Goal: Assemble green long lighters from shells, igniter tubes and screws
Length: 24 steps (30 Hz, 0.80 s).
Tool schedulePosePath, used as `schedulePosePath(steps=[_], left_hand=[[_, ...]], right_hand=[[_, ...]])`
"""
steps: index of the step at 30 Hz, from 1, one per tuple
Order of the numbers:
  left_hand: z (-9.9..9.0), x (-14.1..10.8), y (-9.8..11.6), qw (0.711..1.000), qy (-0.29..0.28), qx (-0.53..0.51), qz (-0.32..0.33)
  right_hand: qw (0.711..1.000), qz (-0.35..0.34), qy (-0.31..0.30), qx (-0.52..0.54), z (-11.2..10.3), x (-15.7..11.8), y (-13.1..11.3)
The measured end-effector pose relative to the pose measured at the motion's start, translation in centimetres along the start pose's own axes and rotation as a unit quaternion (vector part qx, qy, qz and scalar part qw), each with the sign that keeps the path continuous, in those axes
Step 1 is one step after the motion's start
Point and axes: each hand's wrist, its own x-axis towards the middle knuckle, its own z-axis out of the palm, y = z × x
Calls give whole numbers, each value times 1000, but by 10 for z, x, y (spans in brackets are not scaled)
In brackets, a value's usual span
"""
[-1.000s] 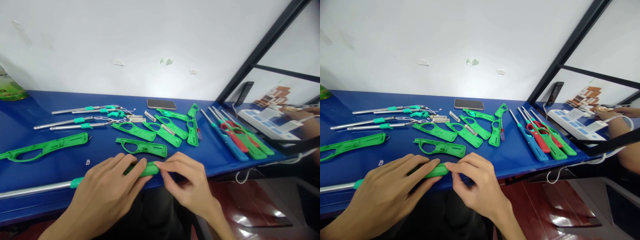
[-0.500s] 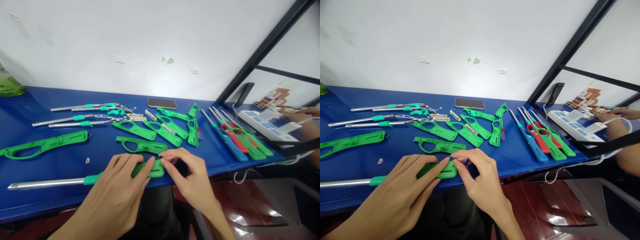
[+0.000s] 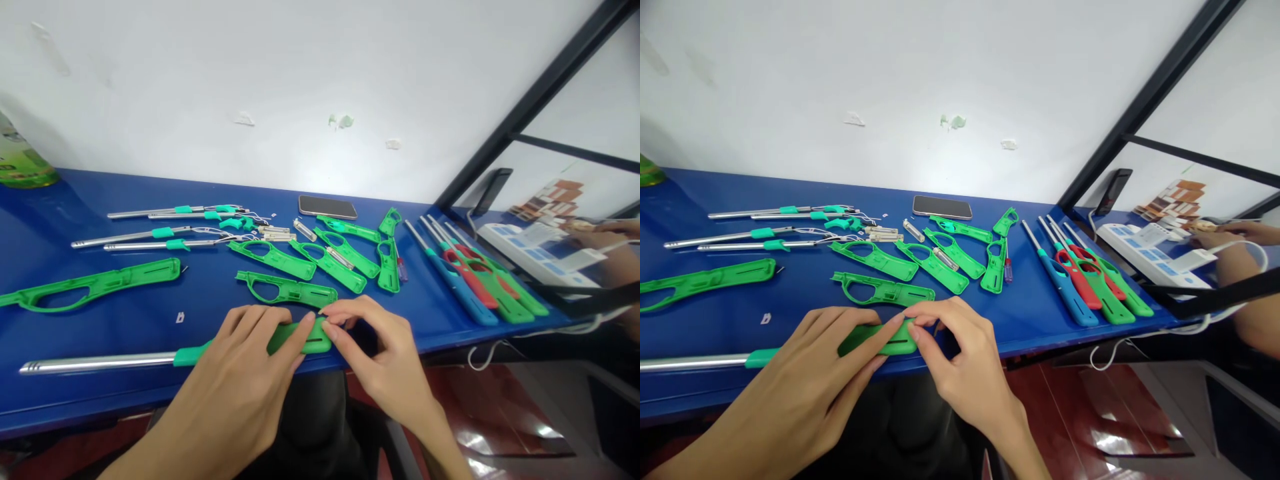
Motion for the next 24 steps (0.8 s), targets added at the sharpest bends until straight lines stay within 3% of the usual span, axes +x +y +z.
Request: schedulePosePath(steps=[8, 14, 17, 24], left_hand=[[0, -2, 0, 999, -3, -42, -33], [1, 0, -6, 997, 29, 64, 11], [-3, 3, -11, 992, 44, 118, 28], [-21, 7, -18, 987, 29, 158, -3]], right_hand=[[999, 36, 36, 14, -1, 0, 1], [995, 79, 67, 16, 1, 1, 0], [995, 79, 63, 12, 1, 2, 0], [998, 39, -1, -44, 3, 4, -3]])
